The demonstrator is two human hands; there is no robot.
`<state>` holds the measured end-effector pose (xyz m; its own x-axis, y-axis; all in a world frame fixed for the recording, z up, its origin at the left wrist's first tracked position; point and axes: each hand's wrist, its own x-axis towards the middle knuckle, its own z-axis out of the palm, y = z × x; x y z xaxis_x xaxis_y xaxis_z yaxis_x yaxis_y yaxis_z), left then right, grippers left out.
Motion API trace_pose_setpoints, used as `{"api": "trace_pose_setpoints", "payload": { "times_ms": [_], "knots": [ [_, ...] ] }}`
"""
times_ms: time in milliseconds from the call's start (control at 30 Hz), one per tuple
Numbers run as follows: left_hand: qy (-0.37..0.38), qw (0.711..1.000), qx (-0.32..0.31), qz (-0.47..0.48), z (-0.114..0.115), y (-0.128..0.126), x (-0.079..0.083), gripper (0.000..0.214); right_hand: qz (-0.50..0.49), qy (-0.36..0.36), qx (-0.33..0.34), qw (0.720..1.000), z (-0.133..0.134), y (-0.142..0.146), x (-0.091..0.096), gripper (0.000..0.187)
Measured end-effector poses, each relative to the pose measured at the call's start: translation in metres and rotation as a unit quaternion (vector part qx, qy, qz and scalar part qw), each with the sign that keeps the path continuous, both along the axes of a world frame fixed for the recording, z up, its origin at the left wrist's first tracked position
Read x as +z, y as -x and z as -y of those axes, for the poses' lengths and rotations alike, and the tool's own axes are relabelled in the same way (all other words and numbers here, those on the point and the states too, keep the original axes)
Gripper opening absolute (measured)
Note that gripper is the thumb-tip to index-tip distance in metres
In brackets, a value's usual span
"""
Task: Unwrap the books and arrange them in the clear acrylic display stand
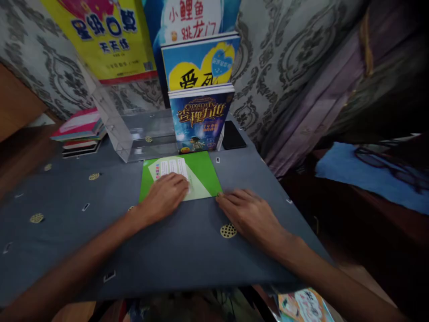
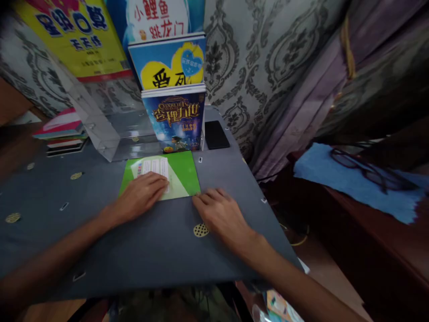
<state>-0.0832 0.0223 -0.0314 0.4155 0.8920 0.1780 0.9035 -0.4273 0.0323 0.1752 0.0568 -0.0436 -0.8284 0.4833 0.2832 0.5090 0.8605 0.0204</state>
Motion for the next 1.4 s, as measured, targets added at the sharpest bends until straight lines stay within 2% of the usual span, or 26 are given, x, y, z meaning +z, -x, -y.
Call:
{"api": "trace_pose_setpoints", "payload": {
  "times_ms": [167, 267, 400, 500, 633, 833, 967, 1133, 1267, 1400],
  "knots": [
    [-0.017, 0.986, 0.164, 0.0, -0.013, 0.081, -0.004, 0.03, -0.077, -0.005, -0.004, 0.997, 0.012, -0.005, -0.014, 0.023],
    [-0.024, 0.985, 0.172, 0.021, -0.014, 0.104, -0.009, 0.033, -0.096, 0.002, -0.004, 0.995, 0.012, -0.004, -0.014, 0.027],
    [-0.036, 0.984, 0.175, -0.017, 0.005, 0.098, -0.007, 0.031, -0.11, 0.017, -0.006, 0.994, 0.008, -0.007, -0.012, 0.031],
    [-0.03, 0.978, 0.193, -0.07, 0.031, 0.083, -0.001, 0.03, -0.119, 0.045, -0.024, 0.992, -0.001, -0.009, -0.012, 0.031],
    [-0.056, 0.968, 0.202, -0.142, 0.068, 0.066, 0.005, 0.035, -0.092, 0.101, -0.032, 0.99, -0.019, -0.004, -0.009, 0.029],
    [-0.089, 0.973, 0.138, -0.163, 0.108, 0.043, 0.011, 0.038, -0.077, 0.11, -0.018, 0.991, -0.046, 0.013, -0.01, 0.027],
    [-0.1, 0.99, 0.026, -0.097, 0.121, 0.021, 0.008, 0.033, -0.066, 0.074, -0.019, 0.995, -0.047, 0.024, -0.015, 0.026],
    [-0.085, 0.992, -0.079, -0.055, 0.118, 0.006, 0.005, 0.031, -0.057, 0.055, -0.026, 0.997, -0.034, 0.039, -0.015, 0.028],
    [-0.086, 0.983, -0.141, -0.085, 0.107, 0.007, 0.01, 0.031, -0.069, 0.085, 0.037, 0.993, -0.022, 0.05, -0.013, 0.026],
    [-0.106, 0.971, -0.188, -0.107, 0.101, 0.008, 0.013, 0.027, -0.126, 0.14, 0.092, 0.978, -0.013, 0.061, -0.019, 0.024]
  ]
}}
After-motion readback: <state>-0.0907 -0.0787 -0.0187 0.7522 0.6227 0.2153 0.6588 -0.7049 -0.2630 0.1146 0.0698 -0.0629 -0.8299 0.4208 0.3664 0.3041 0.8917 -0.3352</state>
